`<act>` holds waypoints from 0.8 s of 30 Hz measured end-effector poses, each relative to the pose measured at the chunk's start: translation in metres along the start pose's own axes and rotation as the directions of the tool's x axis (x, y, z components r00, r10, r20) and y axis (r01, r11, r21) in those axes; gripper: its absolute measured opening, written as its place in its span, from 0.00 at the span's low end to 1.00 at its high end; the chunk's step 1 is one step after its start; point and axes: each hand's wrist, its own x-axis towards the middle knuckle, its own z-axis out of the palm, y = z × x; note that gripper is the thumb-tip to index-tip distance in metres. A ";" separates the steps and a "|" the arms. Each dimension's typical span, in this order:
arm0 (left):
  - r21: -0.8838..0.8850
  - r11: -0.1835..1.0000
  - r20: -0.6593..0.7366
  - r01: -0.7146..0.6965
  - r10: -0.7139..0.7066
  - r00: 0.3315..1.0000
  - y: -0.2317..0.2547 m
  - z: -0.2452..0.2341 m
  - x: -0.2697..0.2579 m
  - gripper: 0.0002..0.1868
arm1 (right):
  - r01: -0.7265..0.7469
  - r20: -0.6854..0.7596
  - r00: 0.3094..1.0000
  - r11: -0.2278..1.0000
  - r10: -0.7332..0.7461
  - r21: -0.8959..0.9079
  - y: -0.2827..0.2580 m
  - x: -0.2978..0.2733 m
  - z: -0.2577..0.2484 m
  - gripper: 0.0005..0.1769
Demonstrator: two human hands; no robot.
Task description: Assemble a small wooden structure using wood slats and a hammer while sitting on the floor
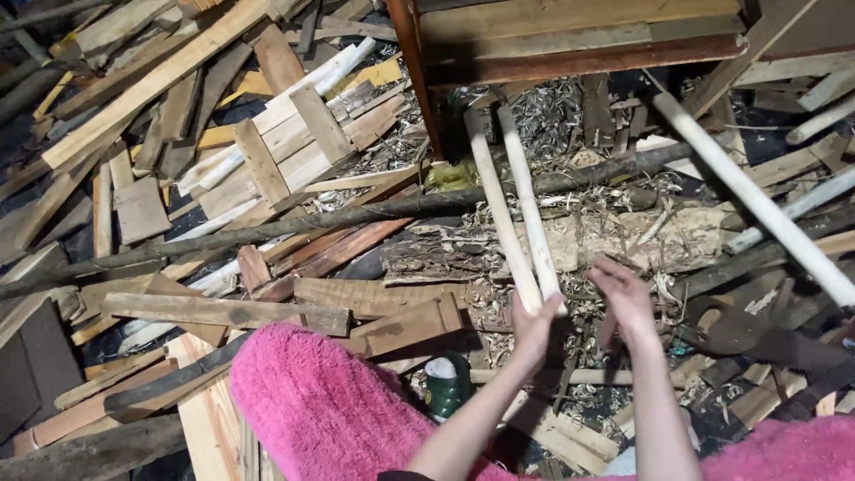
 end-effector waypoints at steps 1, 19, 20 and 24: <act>-0.002 1.000 -0.002 -0.003 0.003 1.000 0.001 0.003 -0.011 0.39 | 0.003 0.003 1.000 1.000 -0.003 -0.001 0.017 0.009 -0.001 0.23; 0.451 0.859 0.536 -0.244 -0.042 0.843 -0.017 -0.042 -0.030 0.28 | -0.241 0.208 0.953 0.968 0.222 0.067 0.066 0.006 0.001 0.30; 0.501 0.838 0.494 -0.217 -0.071 0.867 -0.005 -0.044 -0.036 0.33 | -0.246 0.199 0.954 0.965 0.226 0.087 0.069 0.011 0.001 0.32; 0.677 0.555 0.553 -0.483 0.050 0.832 -0.035 -0.067 -0.009 0.37 | -0.211 0.182 0.963 0.976 0.196 0.063 0.055 0.013 -0.005 0.32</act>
